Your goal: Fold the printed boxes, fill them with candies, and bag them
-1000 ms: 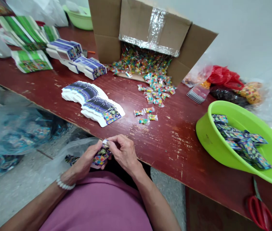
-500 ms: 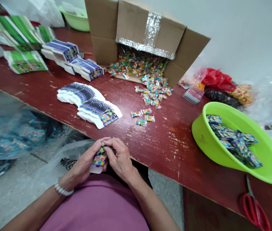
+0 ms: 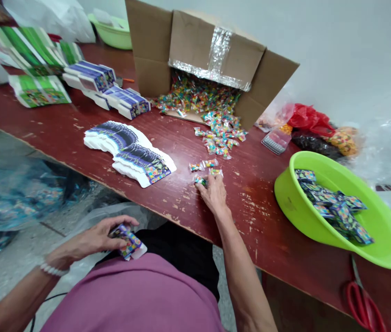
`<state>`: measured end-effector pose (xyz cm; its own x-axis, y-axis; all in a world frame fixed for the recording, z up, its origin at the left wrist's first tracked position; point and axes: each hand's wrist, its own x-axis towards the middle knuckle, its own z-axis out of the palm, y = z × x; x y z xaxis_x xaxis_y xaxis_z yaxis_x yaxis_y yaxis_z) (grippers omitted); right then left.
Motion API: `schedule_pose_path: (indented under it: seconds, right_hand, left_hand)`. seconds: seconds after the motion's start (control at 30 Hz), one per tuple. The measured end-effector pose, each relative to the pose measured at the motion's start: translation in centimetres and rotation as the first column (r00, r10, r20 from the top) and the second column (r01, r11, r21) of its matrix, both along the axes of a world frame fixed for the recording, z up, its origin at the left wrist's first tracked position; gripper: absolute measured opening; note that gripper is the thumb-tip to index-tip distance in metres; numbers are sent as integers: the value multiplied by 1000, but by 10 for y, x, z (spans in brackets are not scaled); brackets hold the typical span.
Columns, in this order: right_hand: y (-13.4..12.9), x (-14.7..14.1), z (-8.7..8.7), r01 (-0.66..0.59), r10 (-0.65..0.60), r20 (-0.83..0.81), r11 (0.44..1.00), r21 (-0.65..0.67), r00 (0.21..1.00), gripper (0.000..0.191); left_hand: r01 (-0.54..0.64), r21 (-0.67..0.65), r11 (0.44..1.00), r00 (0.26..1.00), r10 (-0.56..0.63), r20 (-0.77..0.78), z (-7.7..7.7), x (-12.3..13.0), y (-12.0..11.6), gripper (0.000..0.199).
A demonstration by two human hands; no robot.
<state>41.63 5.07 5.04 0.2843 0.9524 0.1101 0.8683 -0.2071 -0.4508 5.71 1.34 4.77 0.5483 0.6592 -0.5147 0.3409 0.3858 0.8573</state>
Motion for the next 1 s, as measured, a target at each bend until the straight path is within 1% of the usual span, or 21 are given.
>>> schedule_pose_path:
  seconds: [0.07, 0.1, 0.13, 0.17, 0.2, 0.27, 0.33, 0.37, 0.4, 0.47, 0.53, 0.6, 0.63, 0.7, 0.73, 0.77, 0.8, 0.83, 0.9, 0.97, 1.0]
  right_hand:
    - [-4, -2, 0, -29, 29, -5, 1000, 8, 1000, 29]
    - [-6, -4, 1, -55, 55, -18, 998, 23, 998, 27]
    - [-10, -7, 4, -81, 82, -45, 996, 43, 996, 26]
    - [-15, -11, 7, -100, 106, -89, 993, 66, 990, 24]
    - [-20, -17, 10, -112, 125, -147, 989, 94, 981, 24]
    - [-34, -34, 19, -162, 200, -263, 974, 158, 944, 22]
    - [-48, -56, 27, -301, 368, -309, 922, 245, 877, 16]
    - [-54, -67, 30, -389, 469, -304, 875, 289, 829, 12]
    - [-60, -78, 32, -465, 555, -285, 823, 328, 782, 10]
    - [-68, -96, 33, -569, 662, -209, 735, 368, 720, 13]
    - [-72, -107, 32, -630, 695, -96, 693, 350, 712, 19]
    - [-75, -110, 33, -681, 709, 13, 671, 292, 705, 23]
    - [-76, -110, 34, -709, 726, 40, 656, 259, 686, 24]
    - [-78, -106, 39, -764, 784, -1, 605, 223, 621, 26]
    - [-78, -104, 43, -781, 809, -70, 583, 225, 584, 29]
    - [-78, -101, 46, -782, 817, -158, 576, 236, 554, 33]
    - [-77, -98, 48, -764, 801, -257, 595, 249, 540, 38]
    - [-77, -96, 49, -728, 762, -361, 635, 257, 538, 43]
    - [-76, -94, 46, -614, 631, -558, 748, 252, 539, 46]
    - [-75, -96, 39, -480, 487, -699, 847, 230, 524, 38]
    - [-75, -98, 36, -420, 430, -742, 881, 220, 514, 31]
  left_hand:
    - [190, 46, 981, 977, -184, -108, -1, -14, 8, 35]
    - [259, 44, 965, 957, -250, -145, -2, -18, 9, 28]
    - [298, 30, 954, 943, -289, -167, -3, -20, 10, 22]
    - [297, 11, 955, 942, -291, -169, -3, -21, 10, 20]
    - [261, -12, 965, 954, -259, -150, -2, -19, 8, 21]
    - [124, -71, 990, 990, -128, -54, 4, -12, 5, 28]
    - [19, -138, 990, 998, -12, 57, 14, -1, 1, 35]
    - [3, -156, 988, 995, 13, 103, 21, 5, -1, 35]
    - [1, -156, 988, 991, 20, 135, 27, 11, -2, 35]
    - [22, -145, 989, 983, 5, 182, 38, 22, -5, 34]
    - [48, -147, 988, 977, -16, 213, 44, 29, -8, 34]
    - [72, -152, 986, 973, -36, 227, 45, 33, -11, 33]
    - [80, -145, 986, 972, -45, 228, 44, 35, -12, 33]
    - [90, -130, 987, 971, -59, 230, 41, 37, -14, 33]
    - [91, -131, 987, 971, -58, 234, 39, 38, -14, 33]
    - [84, -135, 987, 969, -50, 240, 39, 39, -14, 33]
    - [72, -138, 988, 967, -35, 252, 38, 41, -14, 33]
    - [53, -137, 989, 962, -14, 272, 38, 42, -14, 33]
    - [17, -118, 993, 948, 22, 319, 40, 45, -13, 33]
    - [-2, -90, 996, 938, 33, 344, 41, 47, -12, 34]
    - [-8, -81, 997, 937, 36, 347, 41, 47, -11, 34]
